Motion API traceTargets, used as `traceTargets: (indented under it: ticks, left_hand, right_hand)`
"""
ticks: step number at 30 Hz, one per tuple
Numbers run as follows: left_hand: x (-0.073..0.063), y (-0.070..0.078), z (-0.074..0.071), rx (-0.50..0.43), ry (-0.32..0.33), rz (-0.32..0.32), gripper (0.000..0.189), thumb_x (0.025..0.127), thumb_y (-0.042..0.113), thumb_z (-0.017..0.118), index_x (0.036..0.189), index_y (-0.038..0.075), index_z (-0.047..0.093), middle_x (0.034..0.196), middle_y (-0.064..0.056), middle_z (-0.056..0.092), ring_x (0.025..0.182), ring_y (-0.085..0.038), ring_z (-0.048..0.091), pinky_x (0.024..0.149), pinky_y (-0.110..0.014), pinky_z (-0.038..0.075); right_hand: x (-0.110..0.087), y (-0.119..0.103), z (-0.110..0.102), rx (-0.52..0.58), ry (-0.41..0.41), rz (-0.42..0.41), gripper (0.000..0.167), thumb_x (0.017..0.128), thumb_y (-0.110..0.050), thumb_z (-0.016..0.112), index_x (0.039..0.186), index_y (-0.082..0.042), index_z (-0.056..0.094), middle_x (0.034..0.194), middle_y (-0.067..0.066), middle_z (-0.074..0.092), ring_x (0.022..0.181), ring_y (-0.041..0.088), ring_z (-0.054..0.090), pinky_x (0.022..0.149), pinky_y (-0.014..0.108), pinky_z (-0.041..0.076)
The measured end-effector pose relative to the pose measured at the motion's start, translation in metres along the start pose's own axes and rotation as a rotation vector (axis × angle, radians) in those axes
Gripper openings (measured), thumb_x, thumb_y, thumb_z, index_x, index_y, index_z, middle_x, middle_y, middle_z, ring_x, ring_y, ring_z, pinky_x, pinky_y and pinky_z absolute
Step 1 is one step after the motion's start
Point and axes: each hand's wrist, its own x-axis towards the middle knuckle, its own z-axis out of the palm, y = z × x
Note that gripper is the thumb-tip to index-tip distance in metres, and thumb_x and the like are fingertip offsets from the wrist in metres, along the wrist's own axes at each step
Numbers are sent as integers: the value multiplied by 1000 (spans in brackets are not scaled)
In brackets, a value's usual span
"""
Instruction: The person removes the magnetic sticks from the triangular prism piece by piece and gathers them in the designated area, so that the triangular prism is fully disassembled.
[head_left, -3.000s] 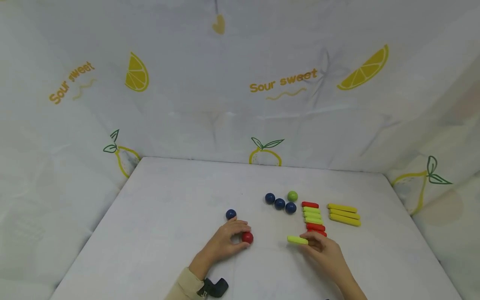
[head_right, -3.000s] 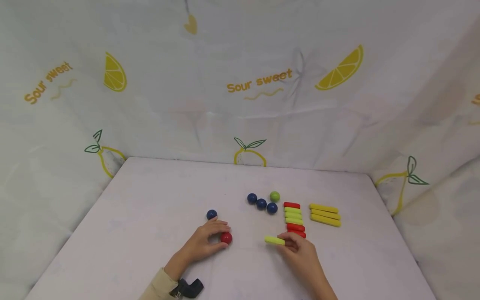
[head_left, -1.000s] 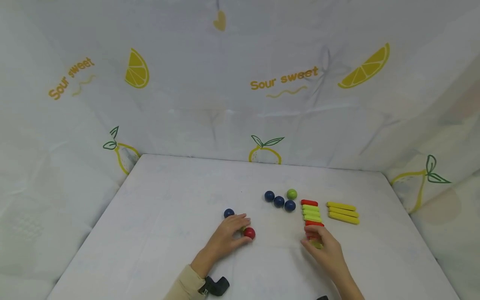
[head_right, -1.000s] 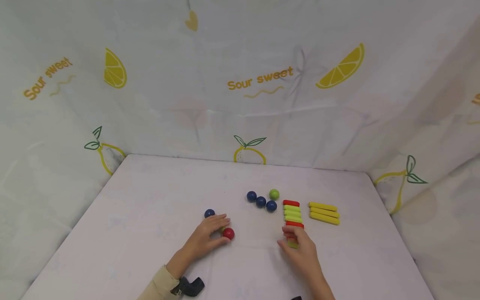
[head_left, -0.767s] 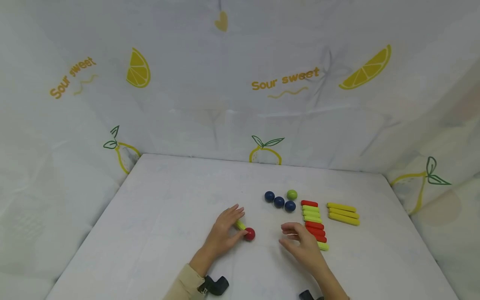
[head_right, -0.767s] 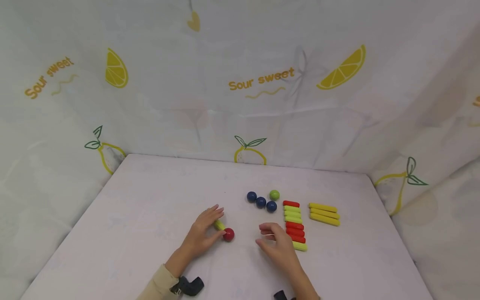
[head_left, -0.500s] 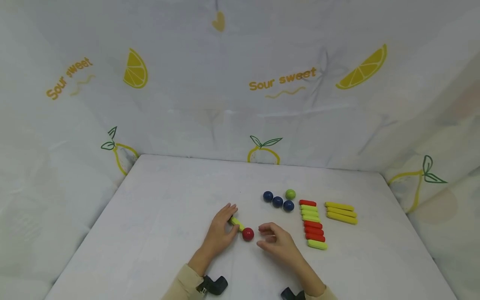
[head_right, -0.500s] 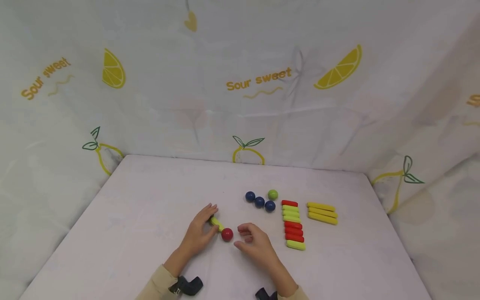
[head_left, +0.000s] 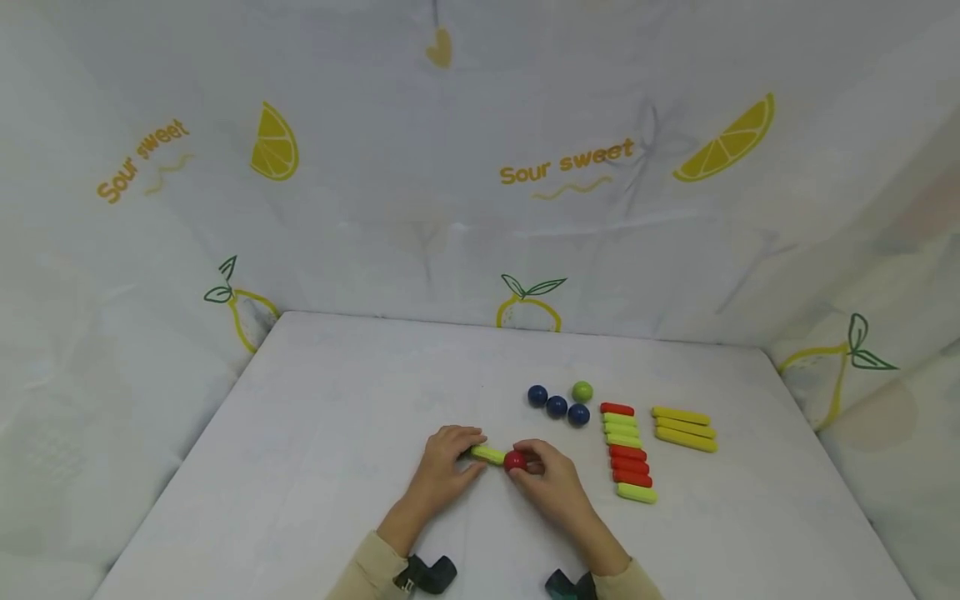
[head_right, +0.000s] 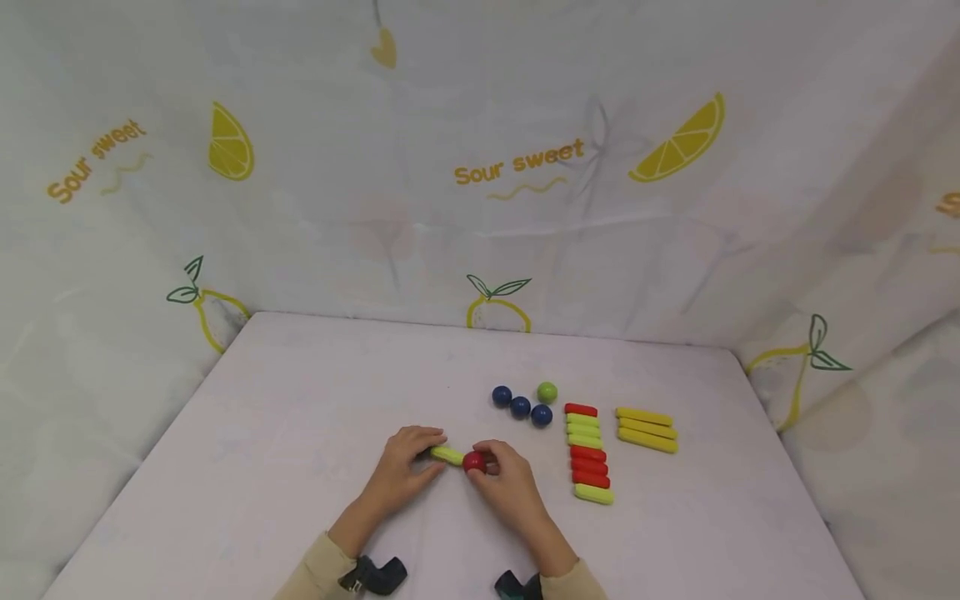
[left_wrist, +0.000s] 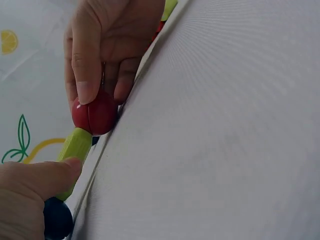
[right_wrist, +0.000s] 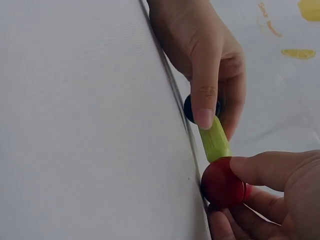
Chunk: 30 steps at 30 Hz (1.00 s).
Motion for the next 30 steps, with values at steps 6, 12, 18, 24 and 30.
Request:
traceTargets:
  ticks: [6,12,18,24,30]
  left_hand:
    - [-1,5,-2,-50,-68,-38,31,77,16,78,106,14,70,106,1,64,102,-15,58,88,-33,51]
    - [1,8,-5,-85,-93,-91,26,79,17,76,105,14,70,104,1,65,101,-15,60,88,-32,52]
    - [2,8,-5,-103,-101,-103,25,80,19,75,104,14,71,103,1,67,101,-14,62,89,-33,53]
    - [3,9,-4,-110,-124,-125,25,81,21,74,105,14,71,105,1,68,101,-15,64,89,-35,53]
    - [4,8,-3,-105,-144,-132,26,82,23,73,106,15,71,106,1,69,101,-15,64,89,-34,53]
  right_hand:
    - [0,7,1,30,37,0,32,81,-6,72,112,-8,64,109,4,66,97,17,63,83,25,56]
    - [-1,9,1,66,56,-26,32,79,-5,74,109,-8,64,105,4,66,94,16,64,80,23,56]
    - [0,8,2,61,89,-37,32,78,-6,76,107,-7,64,101,5,67,89,16,64,76,21,56]
    - [-1,5,2,4,120,-18,31,79,-7,75,108,-6,64,102,7,67,91,17,63,79,25,57]
    - [-1,4,4,-39,171,10,32,79,-9,75,109,-4,64,104,9,67,91,17,64,78,26,58]
